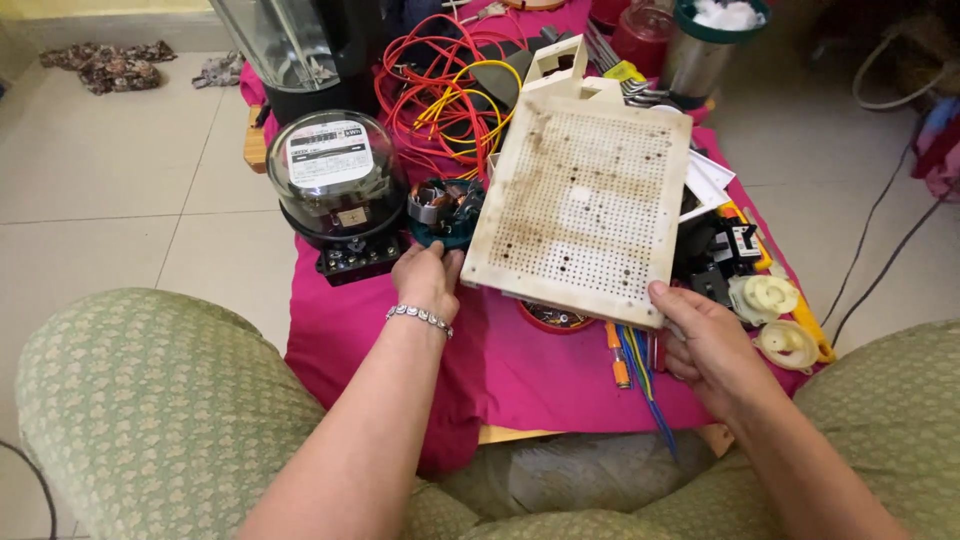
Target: Manually inserting small pins or components into a perforated circuit board.
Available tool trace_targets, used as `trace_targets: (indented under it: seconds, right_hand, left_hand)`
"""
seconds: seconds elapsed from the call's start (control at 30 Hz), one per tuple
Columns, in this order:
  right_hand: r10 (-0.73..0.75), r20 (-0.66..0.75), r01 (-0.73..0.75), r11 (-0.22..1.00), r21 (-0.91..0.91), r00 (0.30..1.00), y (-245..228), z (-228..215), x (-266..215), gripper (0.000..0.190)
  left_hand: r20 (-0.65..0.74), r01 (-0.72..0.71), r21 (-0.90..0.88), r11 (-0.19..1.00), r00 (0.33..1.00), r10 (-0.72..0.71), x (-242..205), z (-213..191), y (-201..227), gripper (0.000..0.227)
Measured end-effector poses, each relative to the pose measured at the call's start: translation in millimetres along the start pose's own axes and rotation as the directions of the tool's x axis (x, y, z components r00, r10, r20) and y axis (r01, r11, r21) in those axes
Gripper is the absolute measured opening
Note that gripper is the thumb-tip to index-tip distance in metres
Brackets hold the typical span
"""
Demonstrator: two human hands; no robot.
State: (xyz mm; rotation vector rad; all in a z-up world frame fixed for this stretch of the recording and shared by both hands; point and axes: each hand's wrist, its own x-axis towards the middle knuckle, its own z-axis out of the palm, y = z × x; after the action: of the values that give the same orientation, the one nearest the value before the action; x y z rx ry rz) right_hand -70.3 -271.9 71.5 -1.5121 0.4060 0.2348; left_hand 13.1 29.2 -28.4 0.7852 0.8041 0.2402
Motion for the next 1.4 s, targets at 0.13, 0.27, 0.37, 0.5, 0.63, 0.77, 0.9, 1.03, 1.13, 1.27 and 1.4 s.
trace_targets:
  seconds: [0.13,0.27,0.37,0.5,0.63,0.77,0.9,1.03,1.13,1.27,1.4]
  right_hand:
    - [0.020,0.003,-0.020,0.999,-0.034,1.000,-2,-6,-6,0.025]
    - [0.041,0.018,-0.040,0.997,-0.068,0.999,4,-13,-3,0.026]
    - [0.052,0.029,-0.049,0.995,-0.090,0.998,5,-12,-6,0.027]
    - [0.095,0.036,-0.090,0.989,-0.116,0.995,9,-7,-7,0.031]
    - [0.098,0.054,-0.090,0.987,-0.133,0.994,10,-5,-3,0.029]
    - [0.097,0.066,-0.082,0.976,-0.204,0.993,6,-6,3,0.037]
    - [0.026,0.064,0.028,0.698,-0.716,0.998,-15,-13,-5,0.050]
    - [-0.018,-0.019,-0.006,0.542,-0.840,1.000,-50,-18,-5,0.068]
    - [-0.047,-0.109,-0.041,0.725,-0.688,0.993,-77,-22,0,0.039]
    - [-0.029,-0.128,-0.004,0.967,-0.256,0.991,-96,-27,18,0.038]
    - [-0.216,-0.169,0.207,0.976,-0.065,0.962,-88,-41,61,0.035]
  left_hand:
    - [-0.038,-0.017,-0.013,1.000,0.999,0.016,14,5,-6,0.024]
    - [-0.061,-0.004,-0.035,0.999,0.998,0.002,24,6,-5,0.043]
    - [-0.046,0.019,-0.008,1.000,0.999,-0.019,9,4,5,0.047]
    - [0.010,0.082,-0.017,0.996,0.997,-0.082,-18,-5,16,0.050]
    - [0.085,0.148,0.032,0.989,0.985,-0.150,-88,-11,44,0.066]
    - [0.302,0.003,0.428,0.904,0.942,-0.146,-107,-15,44,0.086]
    - [0.345,-0.092,0.403,0.910,0.937,-0.058,-87,-22,24,0.067]
    - [0.330,-0.076,0.360,0.930,0.943,-0.050,-79,-23,26,0.062]
    - [0.274,-0.045,0.393,0.918,0.959,-0.070,-109,-14,44,0.048]
    - [0.279,-0.071,0.394,0.916,0.959,-0.046,-111,-15,39,0.055]
    - [0.284,-0.103,0.486,0.868,0.958,-0.045,-116,-10,45,0.056]
